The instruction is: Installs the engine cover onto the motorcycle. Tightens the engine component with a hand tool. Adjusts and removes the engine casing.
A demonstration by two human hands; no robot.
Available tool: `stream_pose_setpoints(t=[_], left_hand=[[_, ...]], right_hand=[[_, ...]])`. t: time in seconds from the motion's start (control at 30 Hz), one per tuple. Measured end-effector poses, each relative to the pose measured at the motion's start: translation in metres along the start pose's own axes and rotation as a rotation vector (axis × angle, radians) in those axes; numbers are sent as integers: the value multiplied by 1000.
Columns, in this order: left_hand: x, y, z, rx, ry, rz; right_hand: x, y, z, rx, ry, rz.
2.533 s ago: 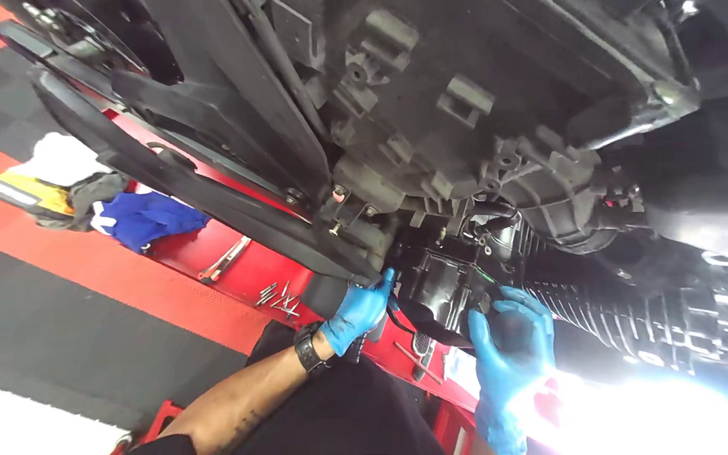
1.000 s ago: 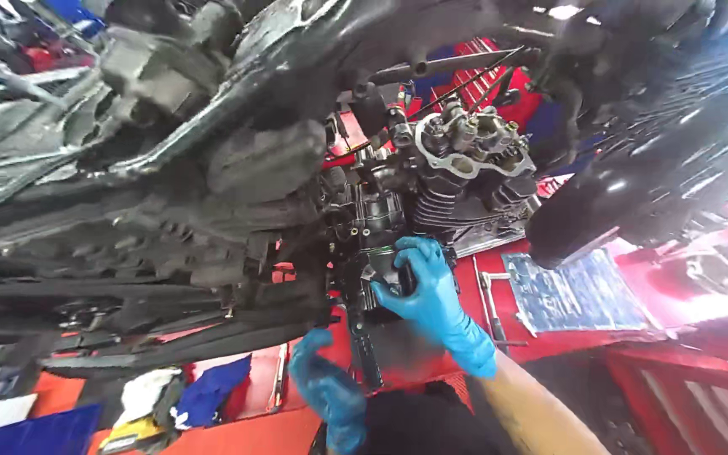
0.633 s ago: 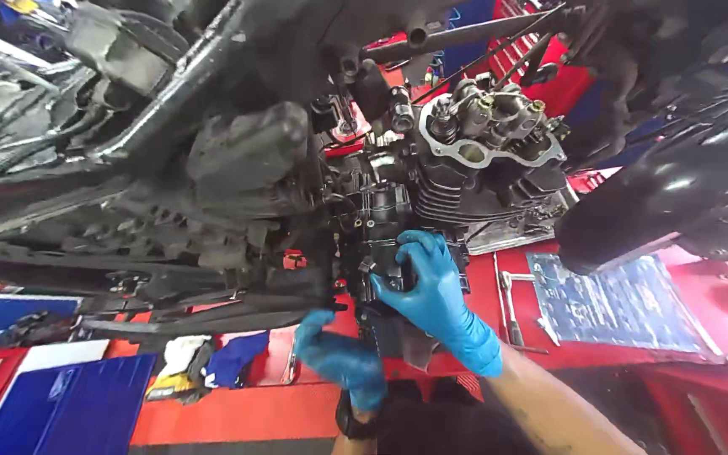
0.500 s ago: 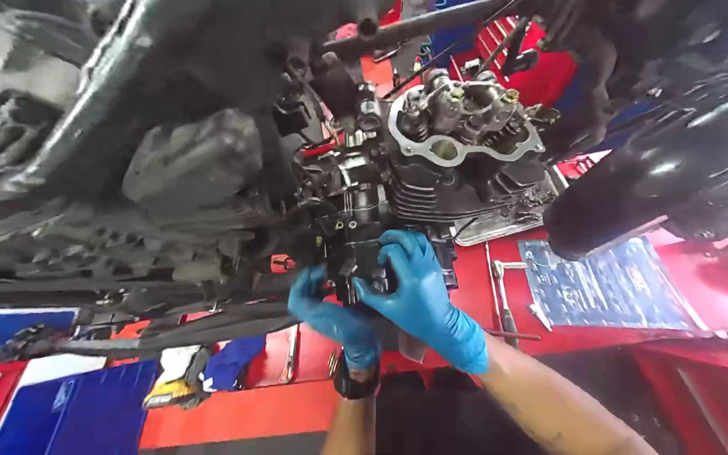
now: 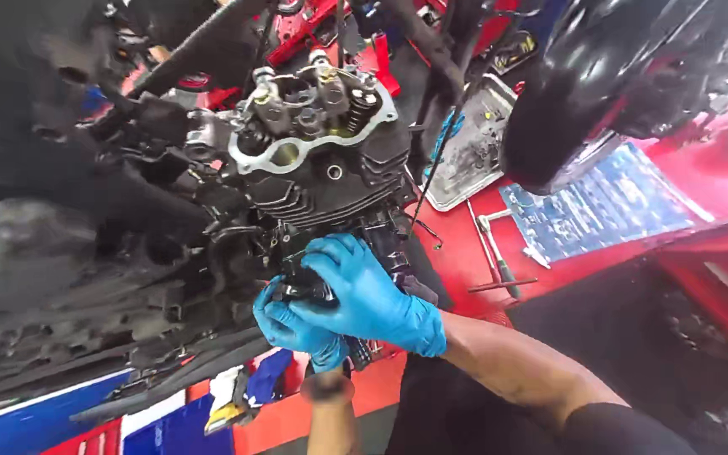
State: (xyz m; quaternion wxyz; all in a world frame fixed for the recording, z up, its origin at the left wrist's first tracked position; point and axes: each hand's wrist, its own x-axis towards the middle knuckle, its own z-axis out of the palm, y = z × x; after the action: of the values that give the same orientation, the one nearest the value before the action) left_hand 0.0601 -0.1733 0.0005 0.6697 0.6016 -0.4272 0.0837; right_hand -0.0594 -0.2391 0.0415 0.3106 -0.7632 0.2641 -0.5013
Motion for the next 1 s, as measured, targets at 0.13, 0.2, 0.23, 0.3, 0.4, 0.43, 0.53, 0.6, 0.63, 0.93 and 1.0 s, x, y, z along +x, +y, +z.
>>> stream_pose_setpoints(t=[0.13,0.2,0.23,0.3,0.4,0.43,0.53,0.6,0.63,0.93,1.0], left_hand=[[4,-1,1,33,-1,18],[5,2,4,93,32,18],[5,3,5,106,42,13],[5,4,6,123,49,-2],[4,4,6,136,53,-14],[3,5,5,137,59,-18],[4,4,6,129,66,-16],[3,3,7,128,59,-3],[3,2,7,122,56,9],[-3,-9,1,5,95,-1],[-5,-12,-1,24,101,-5]], right_hand=[[-60,18,-47,68,198,104],[-93,45,-61,9,177,295],[-105,57,-64,-2,127,387],[-122,73,-61,13,-24,519],[-129,81,-37,27,-73,505],[-127,84,-30,22,-39,480],[-122,95,-22,37,5,435],[-123,92,-27,11,-38,456],[-116,85,-37,-29,-118,500],[-37,-6,-49,-483,-121,170],[-20,-20,-30,-406,-34,105]])
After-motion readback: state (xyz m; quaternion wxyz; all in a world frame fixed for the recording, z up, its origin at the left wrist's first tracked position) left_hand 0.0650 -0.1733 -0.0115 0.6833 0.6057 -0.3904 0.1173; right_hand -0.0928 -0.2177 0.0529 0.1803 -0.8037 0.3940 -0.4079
